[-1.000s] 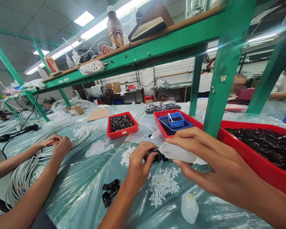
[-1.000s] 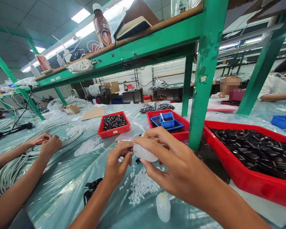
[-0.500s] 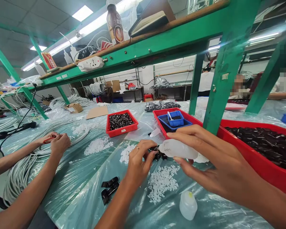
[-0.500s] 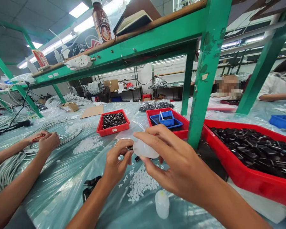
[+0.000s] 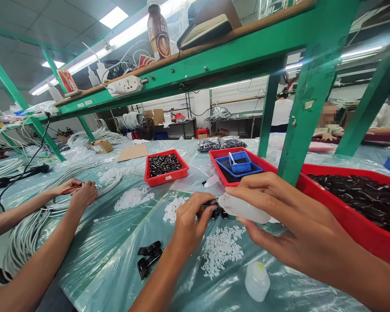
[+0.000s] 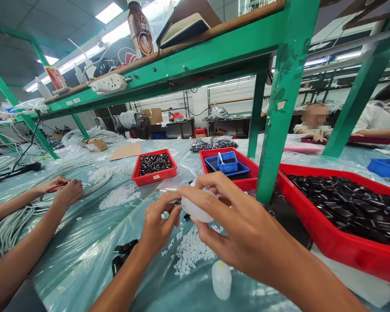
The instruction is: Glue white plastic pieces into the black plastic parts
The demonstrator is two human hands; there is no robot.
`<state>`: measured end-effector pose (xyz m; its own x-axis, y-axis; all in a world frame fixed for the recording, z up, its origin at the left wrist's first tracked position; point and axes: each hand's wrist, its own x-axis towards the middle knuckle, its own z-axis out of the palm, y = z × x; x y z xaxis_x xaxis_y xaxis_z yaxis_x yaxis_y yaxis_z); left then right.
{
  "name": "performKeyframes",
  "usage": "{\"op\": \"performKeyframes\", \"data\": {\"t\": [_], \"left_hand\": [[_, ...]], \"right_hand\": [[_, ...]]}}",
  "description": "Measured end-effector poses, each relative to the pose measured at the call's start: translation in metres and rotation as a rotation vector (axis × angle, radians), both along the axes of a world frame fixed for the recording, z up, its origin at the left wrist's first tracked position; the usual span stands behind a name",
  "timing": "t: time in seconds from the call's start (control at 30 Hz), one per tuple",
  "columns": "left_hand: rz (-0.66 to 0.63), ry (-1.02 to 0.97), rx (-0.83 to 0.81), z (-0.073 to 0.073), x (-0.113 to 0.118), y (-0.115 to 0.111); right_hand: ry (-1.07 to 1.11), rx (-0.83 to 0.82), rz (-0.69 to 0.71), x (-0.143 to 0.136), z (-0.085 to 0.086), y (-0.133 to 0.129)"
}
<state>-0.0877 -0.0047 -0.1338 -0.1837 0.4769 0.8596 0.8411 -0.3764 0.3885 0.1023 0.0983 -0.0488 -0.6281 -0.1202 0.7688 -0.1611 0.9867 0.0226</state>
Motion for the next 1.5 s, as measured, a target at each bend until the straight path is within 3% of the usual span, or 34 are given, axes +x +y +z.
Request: {"op": "performKeyframes", "data": {"t": [0.7, 0.93, 1.03, 1.13, 1.27, 1.37, 1.5], "left_hand": [[-0.027, 0.015, 0.029, 0.002, -0.001, 0.001], [-0.013, -0.015, 0.013, 0.002, 0.001, 0.001], [0.000, -0.042, -0.009, -0.001, 0.000, 0.001], [0.005, -0.079, -0.047, -0.005, -0.001, 0.001], [0.001, -0.114, -0.077, -0.010, -0.003, 0.003], [0.003, -0.141, -0.106, -0.014, -0.005, 0.004], [0.013, -0.176, -0.152, -0.018, -0.009, 0.006]], "right_hand": [[0.081, 0.018, -0.013, -0.002, -0.001, 0.001], [0.084, -0.059, -0.020, -0.001, 0.001, -0.001], [0.099, -0.309, -0.040, 0.003, 0.002, 0.011], [0.131, -0.802, 0.012, 0.002, -0.001, 0.032], [0.121, -1.402, 0.221, -0.013, -0.015, 0.052], [0.102, -1.640, 0.307, -0.027, -0.033, 0.059], [0.011, -1.753, 0.207, -0.040, -0.063, 0.069]]}}
